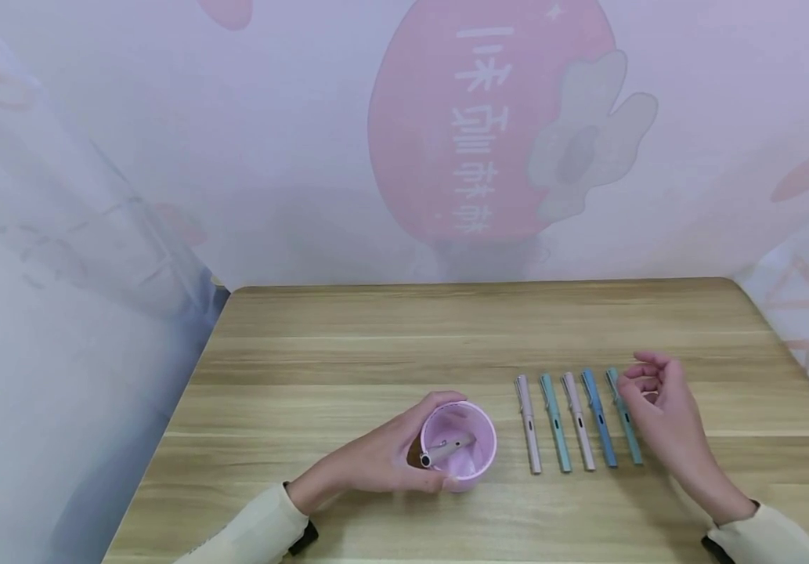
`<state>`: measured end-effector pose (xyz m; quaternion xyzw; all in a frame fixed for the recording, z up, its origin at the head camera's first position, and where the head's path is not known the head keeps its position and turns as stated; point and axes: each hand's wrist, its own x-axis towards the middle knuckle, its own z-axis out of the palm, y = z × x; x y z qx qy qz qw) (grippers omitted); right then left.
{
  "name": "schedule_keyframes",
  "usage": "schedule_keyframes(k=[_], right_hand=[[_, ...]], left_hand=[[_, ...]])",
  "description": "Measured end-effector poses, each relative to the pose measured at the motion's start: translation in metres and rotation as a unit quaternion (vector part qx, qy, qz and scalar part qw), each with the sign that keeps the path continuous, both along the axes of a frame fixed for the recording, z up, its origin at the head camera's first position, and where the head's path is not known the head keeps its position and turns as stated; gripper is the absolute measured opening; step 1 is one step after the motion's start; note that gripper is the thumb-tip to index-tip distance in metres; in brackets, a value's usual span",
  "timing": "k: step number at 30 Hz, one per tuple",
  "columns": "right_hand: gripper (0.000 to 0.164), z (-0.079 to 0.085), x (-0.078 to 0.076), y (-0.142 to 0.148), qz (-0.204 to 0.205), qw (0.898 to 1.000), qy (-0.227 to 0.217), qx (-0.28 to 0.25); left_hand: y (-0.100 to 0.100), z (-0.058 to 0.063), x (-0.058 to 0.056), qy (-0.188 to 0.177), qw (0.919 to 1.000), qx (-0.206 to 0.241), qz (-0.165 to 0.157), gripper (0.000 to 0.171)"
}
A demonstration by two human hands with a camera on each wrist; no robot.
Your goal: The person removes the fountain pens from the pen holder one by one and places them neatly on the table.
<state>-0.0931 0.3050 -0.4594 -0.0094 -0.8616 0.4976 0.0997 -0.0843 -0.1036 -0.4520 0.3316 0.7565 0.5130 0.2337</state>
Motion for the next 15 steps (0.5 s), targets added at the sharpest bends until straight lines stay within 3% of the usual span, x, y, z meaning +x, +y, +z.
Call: schedule_keyframes(k=[9,15], right_hand=[[0.020,0.002,0.012,-0.012,-0.031,0.999,0.005,-0.009],[0.019,0.004,0.021,-0.025,-0.002,1.000,0.008,-0.006]], left_hand=[[0.000,-0.001,-0.001,-0.009,1.0000,0.001,0.001,0.094],[0.000,-0.001,-0.001,-0.019,0.9998,0.002,0.003,0.093]])
